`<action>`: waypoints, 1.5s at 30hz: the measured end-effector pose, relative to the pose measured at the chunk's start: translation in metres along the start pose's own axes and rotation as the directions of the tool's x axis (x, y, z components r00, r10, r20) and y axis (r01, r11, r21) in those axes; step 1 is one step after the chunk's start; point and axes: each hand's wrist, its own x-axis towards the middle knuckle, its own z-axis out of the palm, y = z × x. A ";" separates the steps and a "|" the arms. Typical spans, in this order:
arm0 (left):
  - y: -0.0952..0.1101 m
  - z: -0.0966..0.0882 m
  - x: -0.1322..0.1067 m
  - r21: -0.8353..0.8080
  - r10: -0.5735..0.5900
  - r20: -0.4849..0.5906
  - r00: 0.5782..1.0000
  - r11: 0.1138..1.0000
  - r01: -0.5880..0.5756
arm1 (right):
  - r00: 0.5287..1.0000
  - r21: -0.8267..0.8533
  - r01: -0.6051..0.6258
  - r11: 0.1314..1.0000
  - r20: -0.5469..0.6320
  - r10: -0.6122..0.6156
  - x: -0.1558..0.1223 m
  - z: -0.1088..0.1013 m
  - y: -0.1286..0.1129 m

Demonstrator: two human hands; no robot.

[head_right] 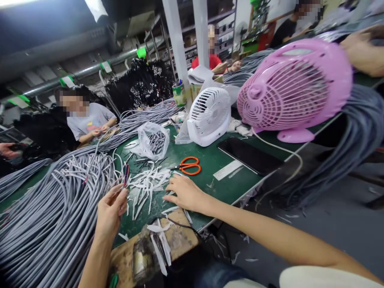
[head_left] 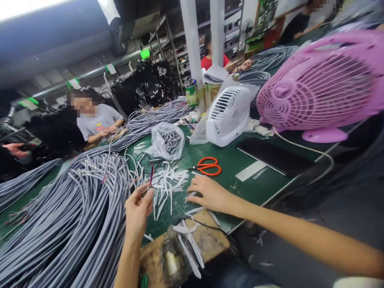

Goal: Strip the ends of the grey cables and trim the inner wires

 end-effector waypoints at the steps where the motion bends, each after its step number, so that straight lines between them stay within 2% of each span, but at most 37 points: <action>1: 0.000 0.000 0.000 0.017 0.000 0.000 1.000 1.000 0.000 | 1.000 -0.033 0.000 0.999 -0.010 0.000 0.000 0.000 0.004; 6: -0.001 0.003 -0.002 0.064 0.022 0.018 1.000 0.998 -0.023 | 0.972 -0.230 -0.233 0.945 -0.039 0.230 0.006 -0.017 0.035; 9: -0.002 0.006 -0.002 0.058 0.058 -0.056 0.997 0.997 -0.055 | 0.948 -0.248 -0.308 0.918 -0.003 0.317 0.013 -0.028 0.053; 12: -0.004 0.009 -0.001 0.035 0.102 -0.150 0.983 0.995 -0.098 | 0.937 -0.219 -0.342 0.914 -0.004 0.350 0.020 -0.033 0.060; 14: -0.004 0.011 -0.001 0.028 0.114 -0.164 0.980 0.993 -0.111 | 0.936 -0.165 -0.350 0.922 -0.037 0.349 0.026 -0.034 0.056; 16: -0.003 0.012 -0.002 0.039 0.116 -0.131 0.985 0.993 -0.111 | 0.940 -0.079 -0.338 0.938 -0.080 0.332 0.034 -0.033 0.043; 20: -0.005 0.012 -0.005 0.108 0.125 -0.069 0.990 0.987 -0.117 | 0.969 0.203 -0.182 0.962 -0.127 0.210 0.053 -0.024 -0.001; 21: -0.006 0.012 -0.005 0.130 0.128 -0.053 0.990 0.984 -0.121 | 0.978 0.462 -0.068 0.884 -0.146 0.151 0.058 -0.022 -0.013; 22: -0.007 0.012 -0.006 0.153 0.128 -0.030 0.991 0.981 -0.122 | 0.984 0.654 0.033 0.756 -0.153 0.089 0.063 -0.019 -0.024; 23: -0.008 0.012 -0.006 0.174 0.123 -0.006 0.992 0.977 -0.120 | 0.985 0.758 0.075 0.648 -0.156 0.069 0.067 -0.017 -0.033; 25: -0.011 0.011 -0.006 0.197 0.102 0.017 0.995 0.975 -0.103 | 0.981 0.845 0.084 0.528 -0.164 0.107 0.073 -0.013 -0.046; 31: -0.015 0.015 -0.006 0.078 0.116 -0.127 0.985 0.991 -0.107 | 0.958 0.932 0.024 0.361 -0.125 0.258 0.072 0.000 -0.051; 36: -0.016 0.018 -0.007 0.020 0.117 -0.163 0.980 0.993 -0.115 | 0.967 0.979 -0.012 0.202 -0.040 0.251 0.067 0.009 -0.053; 40: -0.015 0.019 -0.007 0.008 0.139 -0.231 0.963 0.990 -0.141 | 0.965 0.987 -0.027 0.160 -0.015 0.260 0.065 0.009 -0.056; 42: -0.014 0.018 -0.007 -0.008 0.146 -0.205 0.968 0.988 -0.151 | 0.962 0.989 -0.033 0.144 -0.008 0.273 0.065 0.008 -0.056; 45: -0.011 0.014 -0.007 -0.038 0.094 -0.091 0.991 0.994 -0.098 | 0.959 0.990 -0.064 0.128 0.025 0.283 0.066 0.006 -0.053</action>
